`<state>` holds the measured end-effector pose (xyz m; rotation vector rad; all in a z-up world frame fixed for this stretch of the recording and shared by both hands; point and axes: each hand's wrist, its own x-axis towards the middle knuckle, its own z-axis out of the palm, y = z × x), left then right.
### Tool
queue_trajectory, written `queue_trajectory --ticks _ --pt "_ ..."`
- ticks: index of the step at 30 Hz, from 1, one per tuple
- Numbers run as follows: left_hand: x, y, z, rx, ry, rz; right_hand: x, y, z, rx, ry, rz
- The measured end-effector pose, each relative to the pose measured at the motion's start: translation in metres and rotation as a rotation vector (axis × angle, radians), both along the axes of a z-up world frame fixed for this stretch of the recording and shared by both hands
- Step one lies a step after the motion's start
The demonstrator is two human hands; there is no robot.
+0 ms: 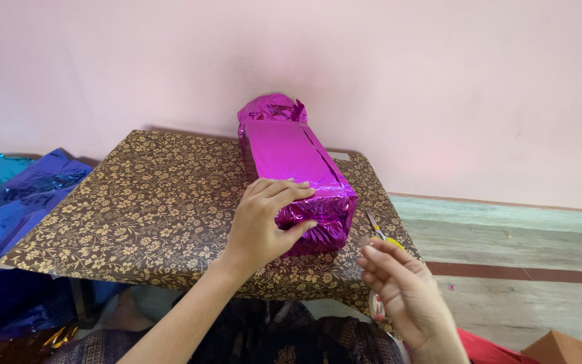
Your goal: The person wraps a rectangular box with shiny purple wrapping paper on a patterned table. They fold the paper edges, smooth the surface, and secure the folds with clear adhesive tape. Yellow scissors and a tape roll are used during the process.
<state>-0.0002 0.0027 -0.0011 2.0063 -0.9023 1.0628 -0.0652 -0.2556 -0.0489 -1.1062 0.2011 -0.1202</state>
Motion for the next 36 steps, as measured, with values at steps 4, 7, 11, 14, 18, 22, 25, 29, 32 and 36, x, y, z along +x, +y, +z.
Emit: queue_trajectory --ticks 4,7,11,14,18,22,25,29,32,36 --pt "-0.002 0.001 0.001 0.015 0.001 0.001 0.005 0.055 0.002 0.092 0.014 0.072" --pt "-0.004 0.002 0.003 0.001 -0.002 -0.013 0.011 0.076 0.001 0.123 0.010 -0.008" --pt "-0.005 0.002 0.004 -0.010 -0.007 -0.014 0.017 0.087 -0.005 0.194 0.044 -0.064" --pt "-0.005 0.002 0.004 -0.016 -0.013 -0.018 0.020 0.094 -0.013 0.220 0.066 -0.117" --pt "-0.005 0.001 0.003 -0.026 -0.010 -0.023 0.023 0.104 -0.018 0.310 0.090 -0.184" --pt "-0.004 0.001 0.003 -0.031 -0.014 -0.018 0.027 0.114 -0.017 0.384 0.095 -0.245" --pt "-0.004 0.001 0.003 -0.039 -0.001 -0.018 0.030 0.120 -0.013 0.391 0.117 -0.291" --pt "-0.005 0.001 0.002 -0.044 0.000 -0.019 0.031 0.124 -0.009 0.428 0.120 -0.322" --pt "-0.005 0.001 0.002 -0.042 0.007 -0.021 0.034 0.127 -0.008 0.425 0.138 -0.339" --pt "-0.004 0.002 0.001 -0.044 0.000 -0.015 0.037 0.127 -0.007 0.412 0.144 -0.341"
